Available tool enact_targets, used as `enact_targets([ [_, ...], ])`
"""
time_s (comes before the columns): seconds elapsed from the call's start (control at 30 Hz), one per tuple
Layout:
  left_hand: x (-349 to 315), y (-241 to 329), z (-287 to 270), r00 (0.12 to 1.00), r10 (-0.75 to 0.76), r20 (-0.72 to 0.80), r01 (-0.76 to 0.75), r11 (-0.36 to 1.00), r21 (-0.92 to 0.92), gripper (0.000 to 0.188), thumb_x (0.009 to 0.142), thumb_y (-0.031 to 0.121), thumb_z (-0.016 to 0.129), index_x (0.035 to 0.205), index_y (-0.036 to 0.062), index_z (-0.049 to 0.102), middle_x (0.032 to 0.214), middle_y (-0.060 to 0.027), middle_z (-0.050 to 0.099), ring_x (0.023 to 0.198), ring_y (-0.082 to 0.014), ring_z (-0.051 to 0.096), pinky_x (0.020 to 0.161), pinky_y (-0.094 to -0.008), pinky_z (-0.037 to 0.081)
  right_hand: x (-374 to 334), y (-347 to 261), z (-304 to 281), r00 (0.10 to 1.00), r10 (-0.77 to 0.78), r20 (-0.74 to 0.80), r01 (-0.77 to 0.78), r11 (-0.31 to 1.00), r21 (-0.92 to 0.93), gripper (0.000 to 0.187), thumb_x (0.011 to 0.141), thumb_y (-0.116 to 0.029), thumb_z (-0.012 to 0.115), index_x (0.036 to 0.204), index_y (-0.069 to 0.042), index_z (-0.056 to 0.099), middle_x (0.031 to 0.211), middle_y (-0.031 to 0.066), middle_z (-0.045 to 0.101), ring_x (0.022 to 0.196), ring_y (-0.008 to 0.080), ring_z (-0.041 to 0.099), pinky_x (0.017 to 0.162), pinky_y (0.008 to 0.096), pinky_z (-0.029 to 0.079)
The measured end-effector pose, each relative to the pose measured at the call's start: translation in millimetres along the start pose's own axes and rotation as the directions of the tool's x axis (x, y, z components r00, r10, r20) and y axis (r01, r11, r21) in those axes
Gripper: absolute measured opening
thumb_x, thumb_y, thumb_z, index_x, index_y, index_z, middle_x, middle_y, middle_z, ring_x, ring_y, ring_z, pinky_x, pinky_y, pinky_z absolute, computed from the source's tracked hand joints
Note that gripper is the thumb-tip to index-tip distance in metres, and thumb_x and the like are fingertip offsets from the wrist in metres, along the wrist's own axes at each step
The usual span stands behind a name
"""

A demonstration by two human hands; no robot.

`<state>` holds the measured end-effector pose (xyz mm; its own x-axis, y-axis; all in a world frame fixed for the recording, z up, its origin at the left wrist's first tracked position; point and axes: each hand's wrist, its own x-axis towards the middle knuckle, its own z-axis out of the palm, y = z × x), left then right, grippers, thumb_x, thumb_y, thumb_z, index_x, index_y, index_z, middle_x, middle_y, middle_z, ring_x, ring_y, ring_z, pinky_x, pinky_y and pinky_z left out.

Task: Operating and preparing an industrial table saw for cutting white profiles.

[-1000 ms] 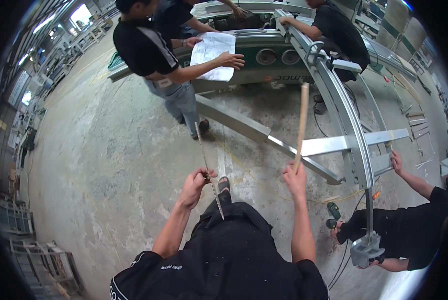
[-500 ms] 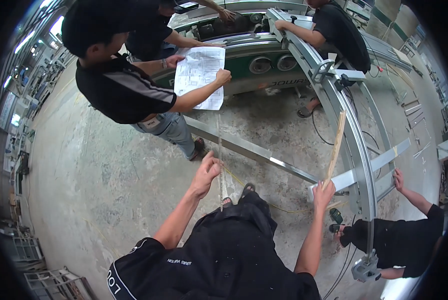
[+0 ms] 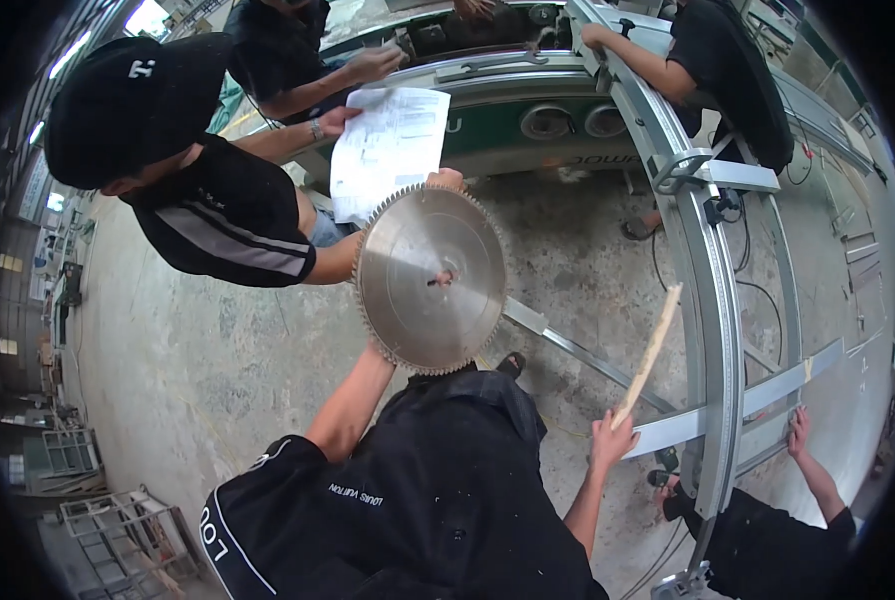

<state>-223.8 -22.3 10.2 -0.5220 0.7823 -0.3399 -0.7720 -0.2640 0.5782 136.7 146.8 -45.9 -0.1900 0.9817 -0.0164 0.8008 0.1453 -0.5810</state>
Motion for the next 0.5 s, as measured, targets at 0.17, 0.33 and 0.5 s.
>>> enact_targets([
  [0.17, 43, 9, -8, 0.995, -0.072, 0.068, 0.079, 0.990, -0.117, 0.045, 0.083, 0.042, 0.045, 0.115, 0.0108, 0.047, 0.108, -0.0068, 0.051, 0.087, -0.0212, 0.056, 0.073, -0.0365, 0.048, 11, -16, -12, 0.998, 0.029, 0.060, -0.017, 0.980, -0.200, 0.019, 0.073, -0.017, 0.061, 0.084, -0.004, 0.053, 0.072, 0.0103, 0.055, 0.067, 0.0286, 0.052, 0.085, 0.0430, 0.031],
  [0.33, 91, 19, -30, 0.941, -0.217, 0.262, 0.276, 0.936, -0.217, 0.047, 0.083, 0.044, 0.044, 0.117, 0.0111, 0.045, 0.110, -0.0076, 0.050, 0.087, -0.0226, 0.056, 0.073, -0.0372, 0.048, 66, -47, -18, 0.976, 0.211, 0.048, -0.215, 0.926, 0.310, 0.023, 0.078, -0.021, 0.058, 0.089, -0.002, 0.051, 0.067, 0.0113, 0.052, 0.062, 0.0247, 0.050, 0.060, 0.0359, 0.041],
  [0.5, 132, 34, -43, 0.878, -0.270, 0.395, 0.398, 0.871, -0.288, 0.049, 0.083, 0.046, 0.043, 0.119, 0.0114, 0.044, 0.111, -0.0084, 0.049, 0.087, -0.0239, 0.056, 0.073, -0.0379, 0.048, 168, -59, -29, 0.935, -0.036, -0.353, 0.056, 0.997, 0.047, 0.026, 0.077, -0.018, 0.059, 0.094, 0.000, 0.050, 0.079, 0.0133, 0.052, 0.069, 0.0256, 0.052, 0.063, 0.0359, 0.041],
])
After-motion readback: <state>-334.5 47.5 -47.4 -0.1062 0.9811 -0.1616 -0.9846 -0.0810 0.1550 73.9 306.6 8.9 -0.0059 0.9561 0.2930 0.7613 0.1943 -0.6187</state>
